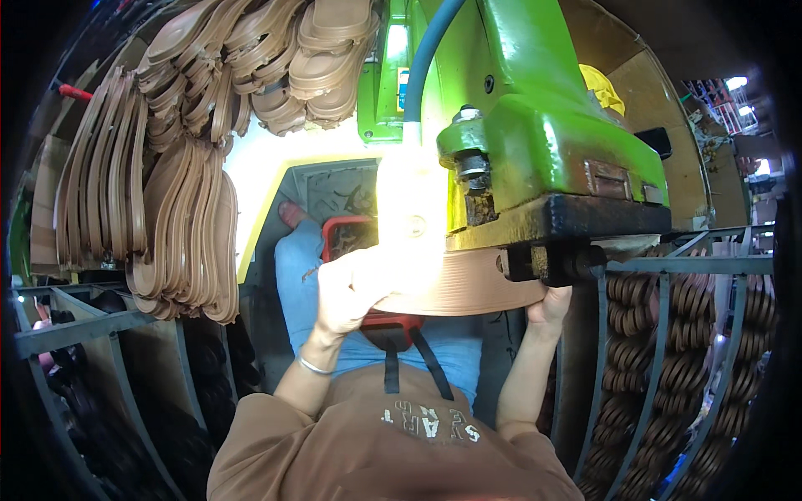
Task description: The recorder uses a specialized sole-finishing or buffing machine to process the edges and surfaces of shoe soles in a manufacturing environment.
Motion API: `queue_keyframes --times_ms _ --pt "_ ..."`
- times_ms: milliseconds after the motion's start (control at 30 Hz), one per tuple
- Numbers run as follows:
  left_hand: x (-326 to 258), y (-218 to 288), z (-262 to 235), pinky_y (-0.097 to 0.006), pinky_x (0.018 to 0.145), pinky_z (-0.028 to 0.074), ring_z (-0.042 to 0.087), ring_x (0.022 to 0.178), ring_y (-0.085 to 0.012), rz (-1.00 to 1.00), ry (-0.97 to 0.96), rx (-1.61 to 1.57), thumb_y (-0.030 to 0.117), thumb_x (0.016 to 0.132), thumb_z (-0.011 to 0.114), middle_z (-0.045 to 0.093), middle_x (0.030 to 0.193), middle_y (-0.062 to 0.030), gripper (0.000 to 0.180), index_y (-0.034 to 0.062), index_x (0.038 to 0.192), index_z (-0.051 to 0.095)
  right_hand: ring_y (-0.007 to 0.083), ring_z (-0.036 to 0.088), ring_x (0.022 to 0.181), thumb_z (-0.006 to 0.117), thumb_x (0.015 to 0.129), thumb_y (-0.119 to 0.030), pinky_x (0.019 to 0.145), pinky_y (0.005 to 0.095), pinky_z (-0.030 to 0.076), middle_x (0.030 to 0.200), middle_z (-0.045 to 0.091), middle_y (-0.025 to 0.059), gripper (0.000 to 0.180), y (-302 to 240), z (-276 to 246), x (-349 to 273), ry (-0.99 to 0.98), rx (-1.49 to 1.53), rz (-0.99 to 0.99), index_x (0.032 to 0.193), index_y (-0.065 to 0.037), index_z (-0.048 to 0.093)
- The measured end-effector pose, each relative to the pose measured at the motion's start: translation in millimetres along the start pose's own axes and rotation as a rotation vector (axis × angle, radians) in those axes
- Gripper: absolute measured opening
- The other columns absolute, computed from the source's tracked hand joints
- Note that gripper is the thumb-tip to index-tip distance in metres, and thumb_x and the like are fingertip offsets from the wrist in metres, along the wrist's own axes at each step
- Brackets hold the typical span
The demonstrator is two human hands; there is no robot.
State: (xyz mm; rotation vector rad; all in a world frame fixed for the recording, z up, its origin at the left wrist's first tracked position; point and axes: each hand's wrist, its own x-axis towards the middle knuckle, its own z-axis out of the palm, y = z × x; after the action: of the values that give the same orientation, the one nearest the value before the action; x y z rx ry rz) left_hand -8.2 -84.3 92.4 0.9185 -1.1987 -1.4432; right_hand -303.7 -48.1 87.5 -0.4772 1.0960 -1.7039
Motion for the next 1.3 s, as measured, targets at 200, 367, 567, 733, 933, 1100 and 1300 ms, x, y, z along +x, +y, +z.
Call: queue_keyframes --times_ms 200,367,567,733,933,1100,1300 --pt "-25 14 -40 -0.029 0.078 0.051 0.064 0.084 -0.0181 -0.145 0.168 -0.101 0.008 0.073 0.069 0.066 0.093 -0.0148 0.038 -0.0118 0.104 0.06 0.0149 0.063 0.087 0.06 0.076 0.004 0.078 0.027 0.051 0.101 0.062 0.007 0.038 26 37 -15 -0.092 -0.006 0.026 0.113 0.002 0.053" --pt "-59 1 -74 -0.031 0.083 0.051 0.065 0.087 -0.0216 -0.276 0.177 -0.179 0.012 0.074 0.068 0.066 0.095 -0.0179 0.043 -0.0136 0.106 0.057 0.0131 0.062 0.085 0.066 0.067 0.01 0.079 0.0268 0.051 0.095 0.062 0.0044 0.039 33 67 -18 -0.127 -0.017 0.101 0.104 0.0 0.059" --pt "-66 9 -85 -0.024 0.068 0.049 0.061 0.074 -0.0098 -0.442 -0.299 0.157 0.006 0.076 0.072 0.068 0.087 -0.0093 0.033 -0.0073 0.105 0.064 0.0157 0.062 0.083 0.073 0.059 0.011 0.077 0.0274 0.051 0.096 0.064 0.0063 0.045 38 87 -8 -0.233 -0.149 0.226 0.101 0.0 0.06" --pt "-7 16 -3 -0.027 0.072 0.049 0.061 0.075 -0.0138 -0.086 -0.301 0.244 0.016 0.082 0.067 0.068 0.089 -0.0106 0.037 -0.0016 0.114 0.059 0.0149 0.063 0.086 0.072 0.063 0.01 0.078 0.0278 0.051 0.094 0.064 0.0062 0.041 31 105 -17 -0.289 -0.152 0.121 0.102 0.001 0.059" --pt "29 22 21 -0.031 0.063 0.047 0.059 0.065 -0.0164 0.088 -0.38 0.534 0.023 0.084 0.065 0.064 0.079 -0.0152 0.035 0.0011 0.111 0.061 0.0093 0.058 0.079 0.072 0.075 0.002 0.073 0.0229 0.047 0.089 0.063 0.0055 0.024 29 70 -21 -0.161 -0.202 -0.166 0.092 -0.001 0.055" --pt "16 7 6 -0.032 0.061 0.046 0.057 0.059 -0.018 -0.029 -0.459 0.423 0.025 0.082 0.066 0.064 0.077 -0.0162 0.036 0.0023 0.11 0.062 0.0075 0.054 0.084 0.062 0.085 0.0 0.079 0.0236 0.044 0.091 0.058 -0.0014 0.021 14 46 -12 -0.053 -0.039 -0.314 0.102 -0.008 0.052" --pt "27 43 12 -0.026 0.066 0.05 0.062 0.066 -0.0133 0.271 -0.148 0.465 0.012 0.075 0.074 0.067 0.076 -0.0077 0.017 0.0005 0.087 0.07 0.0122 0.057 0.087 0.061 0.087 -0.004 0.081 0.0265 0.047 0.093 0.058 0.0042 0.016 18 49 -15 0.062 0.015 -0.291 0.097 -0.006 0.048"
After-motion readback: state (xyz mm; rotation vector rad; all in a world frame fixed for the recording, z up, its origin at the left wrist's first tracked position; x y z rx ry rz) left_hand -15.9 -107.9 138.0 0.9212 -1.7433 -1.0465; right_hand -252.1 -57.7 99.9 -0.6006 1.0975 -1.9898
